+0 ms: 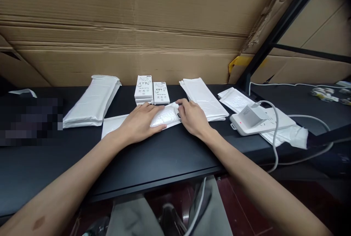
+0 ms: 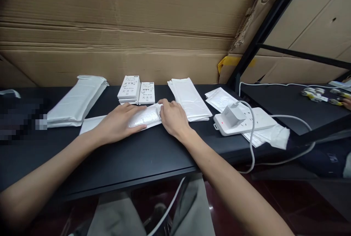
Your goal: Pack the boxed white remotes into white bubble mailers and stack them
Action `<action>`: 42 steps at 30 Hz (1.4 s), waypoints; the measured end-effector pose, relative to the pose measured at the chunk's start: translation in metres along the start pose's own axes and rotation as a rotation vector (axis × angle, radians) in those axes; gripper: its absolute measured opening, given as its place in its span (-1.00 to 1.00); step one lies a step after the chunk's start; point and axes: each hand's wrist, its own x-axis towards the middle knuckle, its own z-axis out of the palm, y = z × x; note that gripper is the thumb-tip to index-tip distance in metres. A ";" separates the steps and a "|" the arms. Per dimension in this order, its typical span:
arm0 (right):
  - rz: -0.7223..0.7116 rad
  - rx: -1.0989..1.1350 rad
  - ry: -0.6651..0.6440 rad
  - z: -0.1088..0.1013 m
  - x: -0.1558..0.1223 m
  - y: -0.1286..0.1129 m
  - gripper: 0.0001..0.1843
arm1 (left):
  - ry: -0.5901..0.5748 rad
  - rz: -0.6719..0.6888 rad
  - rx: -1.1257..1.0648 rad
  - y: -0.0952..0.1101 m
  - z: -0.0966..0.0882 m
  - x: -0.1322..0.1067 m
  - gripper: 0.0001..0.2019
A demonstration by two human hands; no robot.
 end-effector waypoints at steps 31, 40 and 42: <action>0.053 0.725 -0.114 -0.001 -0.006 -0.010 -0.72 | 0.023 0.096 -0.057 0.012 -0.004 -0.001 -0.45; -0.020 0.745 -0.143 -0.001 -0.006 -0.007 -0.78 | 0.114 0.126 -0.080 0.012 -0.002 -0.003 -0.43; -0.038 0.741 -0.145 -0.002 -0.006 -0.007 -0.75 | 0.127 0.131 -0.087 0.013 -0.001 -0.004 -0.43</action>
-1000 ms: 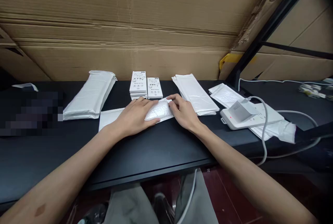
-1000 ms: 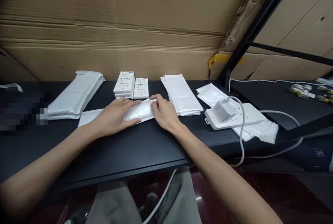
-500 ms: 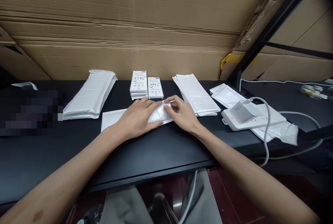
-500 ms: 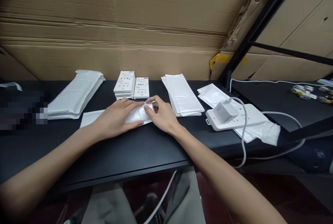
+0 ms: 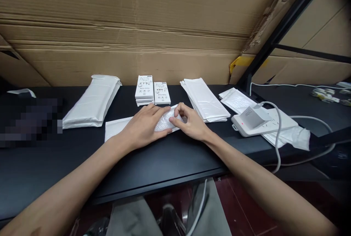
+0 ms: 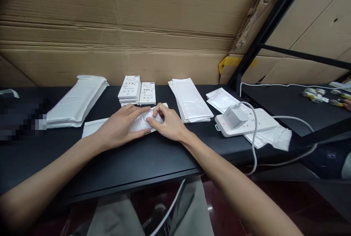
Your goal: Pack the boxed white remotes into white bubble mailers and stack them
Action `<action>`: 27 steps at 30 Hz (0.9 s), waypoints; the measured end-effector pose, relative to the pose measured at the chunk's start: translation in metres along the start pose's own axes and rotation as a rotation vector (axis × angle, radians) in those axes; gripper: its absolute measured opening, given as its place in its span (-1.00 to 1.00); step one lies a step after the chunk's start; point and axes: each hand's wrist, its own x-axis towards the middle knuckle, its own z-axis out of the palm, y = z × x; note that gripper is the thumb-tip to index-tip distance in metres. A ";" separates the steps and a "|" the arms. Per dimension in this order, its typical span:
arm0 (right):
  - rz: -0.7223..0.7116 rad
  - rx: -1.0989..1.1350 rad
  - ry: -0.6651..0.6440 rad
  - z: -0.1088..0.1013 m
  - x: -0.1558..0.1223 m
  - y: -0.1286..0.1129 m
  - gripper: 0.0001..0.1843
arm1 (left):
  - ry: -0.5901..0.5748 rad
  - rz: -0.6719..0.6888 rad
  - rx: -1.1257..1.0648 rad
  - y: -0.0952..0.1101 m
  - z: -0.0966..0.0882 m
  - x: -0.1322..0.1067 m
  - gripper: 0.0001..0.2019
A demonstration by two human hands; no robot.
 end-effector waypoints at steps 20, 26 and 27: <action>-0.044 0.068 -0.137 -0.002 -0.003 -0.006 -0.87 | -0.012 -0.021 -0.052 0.004 -0.001 0.000 -0.46; -0.022 0.070 -0.127 -0.003 -0.002 -0.005 -0.89 | -0.031 -0.025 -0.055 0.005 -0.003 0.001 -0.49; -0.020 0.063 -0.108 -0.003 -0.001 -0.004 -0.90 | -0.036 -0.028 -0.053 0.006 -0.004 0.001 -0.48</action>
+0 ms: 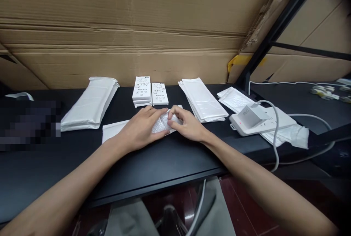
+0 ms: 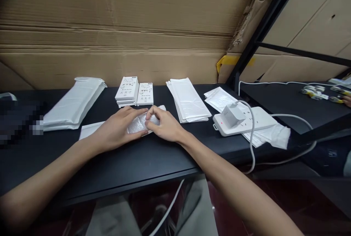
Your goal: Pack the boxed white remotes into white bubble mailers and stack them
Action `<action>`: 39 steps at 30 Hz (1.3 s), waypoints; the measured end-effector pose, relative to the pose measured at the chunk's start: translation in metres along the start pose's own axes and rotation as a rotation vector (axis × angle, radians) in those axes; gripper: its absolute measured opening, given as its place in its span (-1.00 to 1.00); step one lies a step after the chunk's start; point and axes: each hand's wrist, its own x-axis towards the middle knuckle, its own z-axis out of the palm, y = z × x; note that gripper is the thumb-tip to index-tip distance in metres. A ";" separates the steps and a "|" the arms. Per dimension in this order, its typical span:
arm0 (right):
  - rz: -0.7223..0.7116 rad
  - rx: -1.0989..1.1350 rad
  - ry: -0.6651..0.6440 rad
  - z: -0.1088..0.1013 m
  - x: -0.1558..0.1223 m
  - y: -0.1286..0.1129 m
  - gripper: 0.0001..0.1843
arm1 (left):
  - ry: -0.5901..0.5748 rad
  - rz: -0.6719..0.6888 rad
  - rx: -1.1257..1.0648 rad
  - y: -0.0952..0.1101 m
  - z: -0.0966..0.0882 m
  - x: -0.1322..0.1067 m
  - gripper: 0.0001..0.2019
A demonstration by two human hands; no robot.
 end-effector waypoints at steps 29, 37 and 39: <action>-0.089 -0.442 0.696 -0.036 0.005 0.016 -0.81 | -0.039 -0.182 0.095 -0.001 -0.015 0.000 -0.33; 0.253 -0.791 0.741 -0.064 0.001 0.037 -0.55 | 0.240 -0.211 0.041 0.005 -0.029 0.001 -0.38; 0.336 -0.840 0.683 -0.063 0.000 0.041 -0.49 | 0.329 -0.283 0.080 0.002 -0.039 0.002 -0.39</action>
